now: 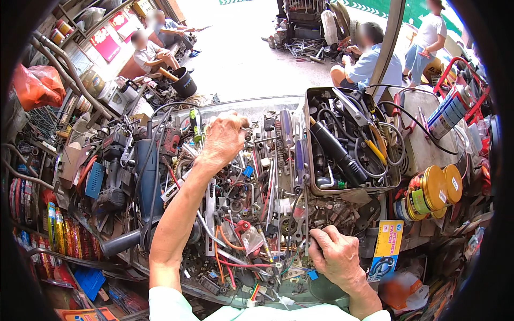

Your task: The person assembles small mechanical components on a cluttered workbench. They pick up a cylindrical metal part, attach a smaller piece, and repeatedly inspect the assembly by turning it over in their hands. The person occasionally reaches for other small parts from the table but primarily focuses on the single assembly.

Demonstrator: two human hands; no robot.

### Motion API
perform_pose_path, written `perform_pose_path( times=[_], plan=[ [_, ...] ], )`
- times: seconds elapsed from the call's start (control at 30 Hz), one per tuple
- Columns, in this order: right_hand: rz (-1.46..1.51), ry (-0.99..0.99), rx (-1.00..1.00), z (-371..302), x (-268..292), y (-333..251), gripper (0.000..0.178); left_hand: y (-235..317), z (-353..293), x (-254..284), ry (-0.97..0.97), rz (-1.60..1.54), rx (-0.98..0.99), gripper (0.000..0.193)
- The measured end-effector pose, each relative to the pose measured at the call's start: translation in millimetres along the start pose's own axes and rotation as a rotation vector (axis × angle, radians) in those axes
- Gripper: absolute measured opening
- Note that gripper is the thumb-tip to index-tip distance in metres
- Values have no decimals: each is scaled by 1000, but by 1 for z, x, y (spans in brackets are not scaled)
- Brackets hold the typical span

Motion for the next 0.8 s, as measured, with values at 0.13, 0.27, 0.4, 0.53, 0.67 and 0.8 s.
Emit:
perform_pose_path(
  times=[0.13, 0.27, 0.4, 0.53, 0.67, 0.8],
  plan=[
    [-8, 13, 5, 0, 0, 0, 20, -18, 11, -38, -153, 27, 17, 23],
    [4, 23, -14, -1, 0, 3, 20, -22, 10, -38, -161, -25, 31, 23],
    [3, 0, -19, -1, 0, 3, 20, -9, 9, -26, -97, 12, -16, 24],
    [-11, 15, -15, -2, 1, 4, 20, 26, 31, -34, -87, -137, 16, 29],
    [-3, 1, 17, -2, -1, 0, 19, 39, 53, -53, -89, -204, 151, 49],
    [6, -16, 17, -4, -2, 2, 21, 51, 61, -64, -124, -85, 145, 57]
  ],
)
Point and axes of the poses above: each hand's wrist, its own z-axis towards the middle knuckle, its own x-axis out of the back of the hand, y = z × x, the point moved 10 cm from there along z, towards the middle knuckle, and after that the axes turned 2 degrees about x, right-handed, at the moved point
